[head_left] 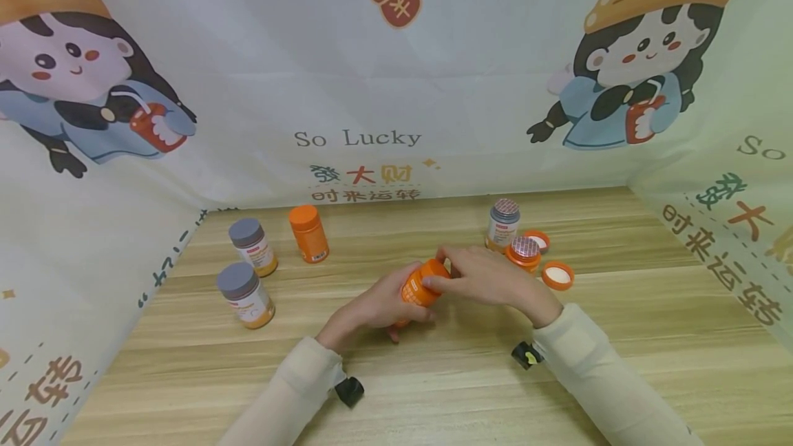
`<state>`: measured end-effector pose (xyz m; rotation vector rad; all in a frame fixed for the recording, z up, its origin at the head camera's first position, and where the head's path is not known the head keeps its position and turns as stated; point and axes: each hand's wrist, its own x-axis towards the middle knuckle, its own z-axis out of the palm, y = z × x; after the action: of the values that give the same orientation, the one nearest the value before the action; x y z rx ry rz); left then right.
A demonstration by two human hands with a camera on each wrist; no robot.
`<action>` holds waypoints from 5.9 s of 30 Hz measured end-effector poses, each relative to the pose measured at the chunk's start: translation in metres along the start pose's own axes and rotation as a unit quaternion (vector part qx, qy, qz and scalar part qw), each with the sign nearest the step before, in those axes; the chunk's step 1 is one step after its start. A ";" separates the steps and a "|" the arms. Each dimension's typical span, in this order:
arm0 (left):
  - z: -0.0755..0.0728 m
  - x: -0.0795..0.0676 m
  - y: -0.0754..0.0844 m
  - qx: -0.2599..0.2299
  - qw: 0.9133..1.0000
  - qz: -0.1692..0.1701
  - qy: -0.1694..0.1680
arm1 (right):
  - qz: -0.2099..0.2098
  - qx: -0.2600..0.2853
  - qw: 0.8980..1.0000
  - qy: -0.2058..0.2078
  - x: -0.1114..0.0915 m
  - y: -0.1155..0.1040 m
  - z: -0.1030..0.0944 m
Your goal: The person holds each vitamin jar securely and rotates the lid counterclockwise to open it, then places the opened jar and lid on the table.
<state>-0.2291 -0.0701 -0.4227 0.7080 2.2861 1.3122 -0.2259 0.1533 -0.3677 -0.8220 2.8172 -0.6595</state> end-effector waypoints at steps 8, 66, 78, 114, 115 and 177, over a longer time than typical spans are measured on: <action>0.000 -0.001 0.002 0.001 1.000 -0.001 0.000 | 0.002 0.006 1.000 -0.001 -0.001 0.000 0.000; 0.001 0.000 0.000 -0.009 1.000 0.005 0.004 | 0.005 0.009 1.000 0.000 -0.001 0.000 0.000; 0.001 -0.001 0.000 -0.008 1.000 0.004 0.007 | 0.000 0.007 1.000 0.000 -0.001 -0.001 -0.001; 0.001 -0.001 0.003 -0.011 1.000 -0.003 0.005 | -0.038 0.045 0.998 0.028 0.000 -0.005 -0.001; 0.001 -0.001 0.003 -0.011 1.000 -0.002 0.005 | -0.044 0.044 0.998 0.029 0.000 -0.005 -0.001; -0.015 0.064 0.020 -0.116 0.944 -0.125 0.283 | 0.179 0.083 0.944 0.264 0.056 0.009 -0.009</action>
<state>-0.2840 -0.0327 -0.4040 -0.0594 2.4634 1.7847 -0.2798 0.1328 -0.3634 -0.0919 3.1745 -1.1761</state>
